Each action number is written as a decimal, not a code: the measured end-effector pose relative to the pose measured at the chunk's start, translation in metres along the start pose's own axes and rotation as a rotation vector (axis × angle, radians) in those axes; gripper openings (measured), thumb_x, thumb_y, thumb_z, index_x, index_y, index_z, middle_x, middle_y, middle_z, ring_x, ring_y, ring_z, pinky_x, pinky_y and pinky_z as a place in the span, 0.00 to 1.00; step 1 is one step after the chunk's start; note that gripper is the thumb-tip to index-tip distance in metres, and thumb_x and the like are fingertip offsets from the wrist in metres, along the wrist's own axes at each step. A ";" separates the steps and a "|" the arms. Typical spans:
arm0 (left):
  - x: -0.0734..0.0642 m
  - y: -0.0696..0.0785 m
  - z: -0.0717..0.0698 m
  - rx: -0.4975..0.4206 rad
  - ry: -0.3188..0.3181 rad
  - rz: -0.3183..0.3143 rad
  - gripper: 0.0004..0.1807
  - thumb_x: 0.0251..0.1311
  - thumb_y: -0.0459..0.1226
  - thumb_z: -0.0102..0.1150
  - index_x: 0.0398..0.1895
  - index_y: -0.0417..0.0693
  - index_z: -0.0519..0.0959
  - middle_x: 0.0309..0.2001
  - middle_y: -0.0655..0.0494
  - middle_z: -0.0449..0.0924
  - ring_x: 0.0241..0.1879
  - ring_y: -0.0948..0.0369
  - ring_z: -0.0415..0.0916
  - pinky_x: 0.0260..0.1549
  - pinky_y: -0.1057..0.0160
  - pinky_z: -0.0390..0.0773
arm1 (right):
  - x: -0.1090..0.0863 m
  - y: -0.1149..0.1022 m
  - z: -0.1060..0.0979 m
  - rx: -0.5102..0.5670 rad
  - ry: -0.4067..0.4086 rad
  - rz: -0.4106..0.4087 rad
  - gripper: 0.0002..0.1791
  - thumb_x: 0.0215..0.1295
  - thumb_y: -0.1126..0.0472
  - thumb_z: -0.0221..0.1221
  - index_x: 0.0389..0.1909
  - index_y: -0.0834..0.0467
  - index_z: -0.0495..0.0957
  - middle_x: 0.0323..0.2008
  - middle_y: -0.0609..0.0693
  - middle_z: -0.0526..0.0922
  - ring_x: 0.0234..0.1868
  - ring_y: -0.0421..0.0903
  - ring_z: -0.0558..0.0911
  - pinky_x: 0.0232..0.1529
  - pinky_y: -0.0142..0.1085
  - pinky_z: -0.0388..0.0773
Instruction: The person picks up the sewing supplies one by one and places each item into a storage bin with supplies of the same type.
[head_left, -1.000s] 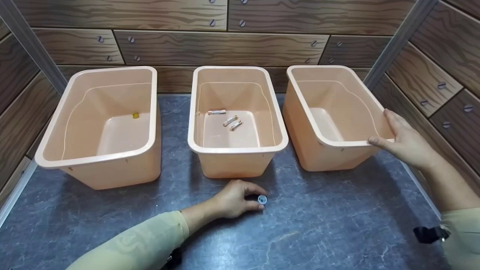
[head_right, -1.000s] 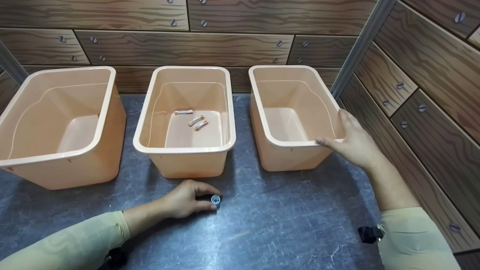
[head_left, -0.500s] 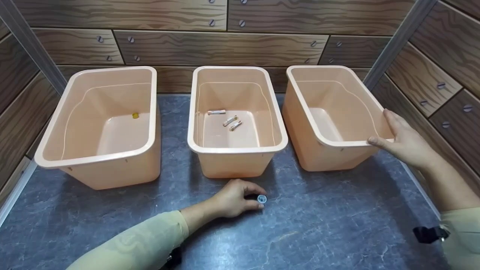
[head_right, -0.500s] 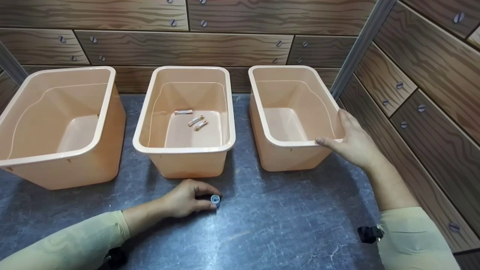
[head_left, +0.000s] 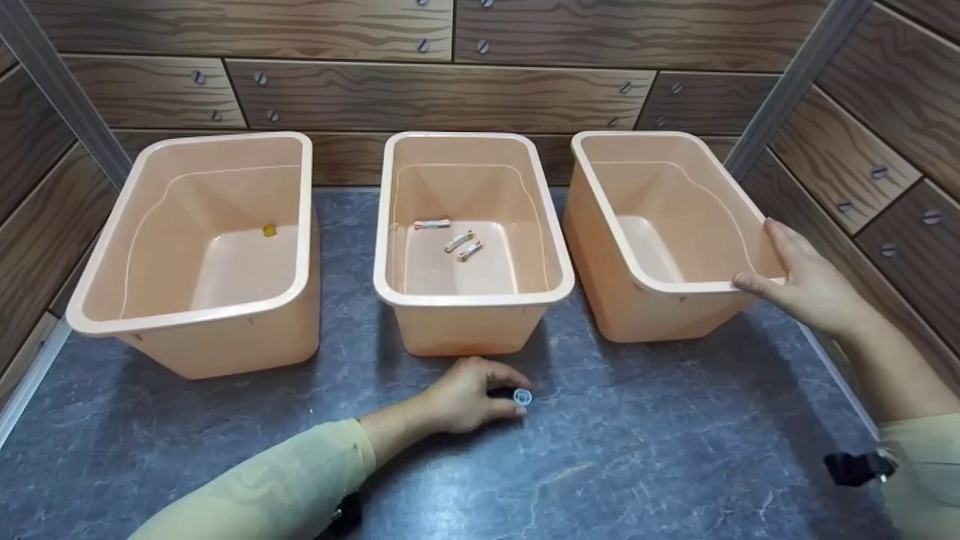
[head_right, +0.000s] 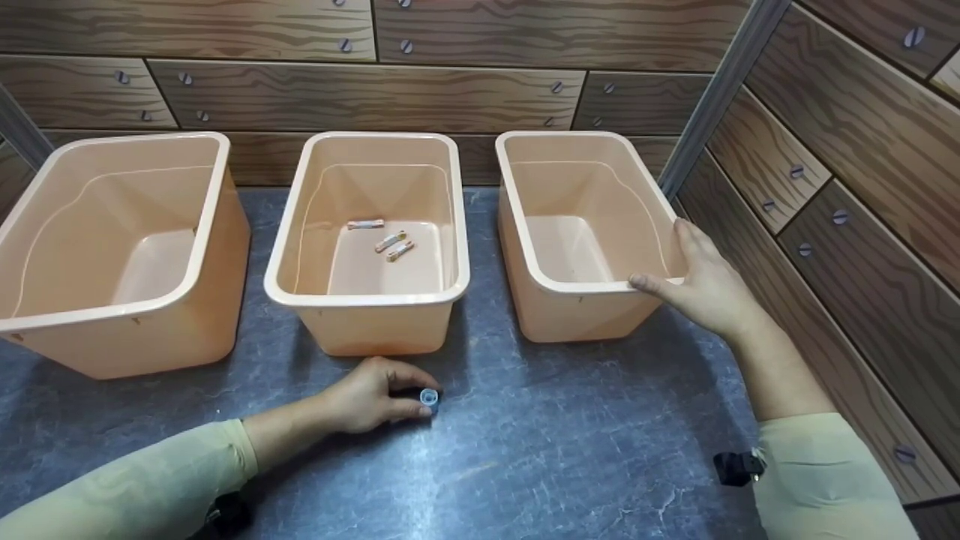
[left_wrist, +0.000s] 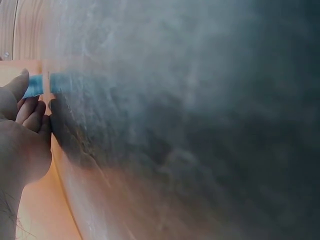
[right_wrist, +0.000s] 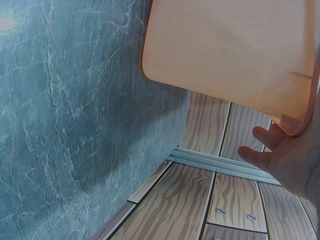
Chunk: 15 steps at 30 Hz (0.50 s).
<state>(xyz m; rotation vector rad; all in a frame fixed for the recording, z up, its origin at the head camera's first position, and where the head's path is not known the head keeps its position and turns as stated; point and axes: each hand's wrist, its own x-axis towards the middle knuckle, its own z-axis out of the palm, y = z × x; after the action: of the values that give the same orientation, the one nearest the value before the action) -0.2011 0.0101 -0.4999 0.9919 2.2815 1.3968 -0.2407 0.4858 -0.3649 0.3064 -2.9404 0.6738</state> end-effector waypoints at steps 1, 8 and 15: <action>0.000 0.000 0.000 0.001 -0.001 0.004 0.16 0.64 0.35 0.75 0.54 0.41 0.88 0.47 0.58 0.91 0.48 0.70 0.84 0.54 0.66 0.81 | 0.000 0.000 0.000 0.002 0.001 0.000 0.57 0.74 0.45 0.64 0.83 0.73 0.39 0.80 0.79 0.44 0.79 0.78 0.46 0.75 0.74 0.44; 0.000 0.001 -0.001 -0.010 -0.009 -0.012 0.17 0.63 0.35 0.76 0.54 0.41 0.88 0.47 0.59 0.91 0.47 0.71 0.84 0.54 0.67 0.81 | 0.001 0.000 0.000 0.005 0.002 -0.007 0.57 0.74 0.45 0.64 0.82 0.73 0.40 0.80 0.79 0.44 0.79 0.78 0.46 0.75 0.73 0.44; 0.000 0.003 -0.001 -0.041 -0.008 -0.013 0.16 0.63 0.34 0.76 0.53 0.40 0.88 0.46 0.58 0.91 0.46 0.71 0.83 0.53 0.65 0.83 | -0.001 0.000 -0.001 0.008 -0.010 -0.004 0.57 0.75 0.46 0.64 0.83 0.73 0.38 0.80 0.78 0.42 0.80 0.78 0.45 0.74 0.75 0.44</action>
<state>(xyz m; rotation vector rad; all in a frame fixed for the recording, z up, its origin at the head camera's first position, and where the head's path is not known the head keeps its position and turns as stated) -0.2004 0.0102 -0.4967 0.9670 2.2403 1.4261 -0.2399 0.4863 -0.3639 0.3171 -2.9467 0.6860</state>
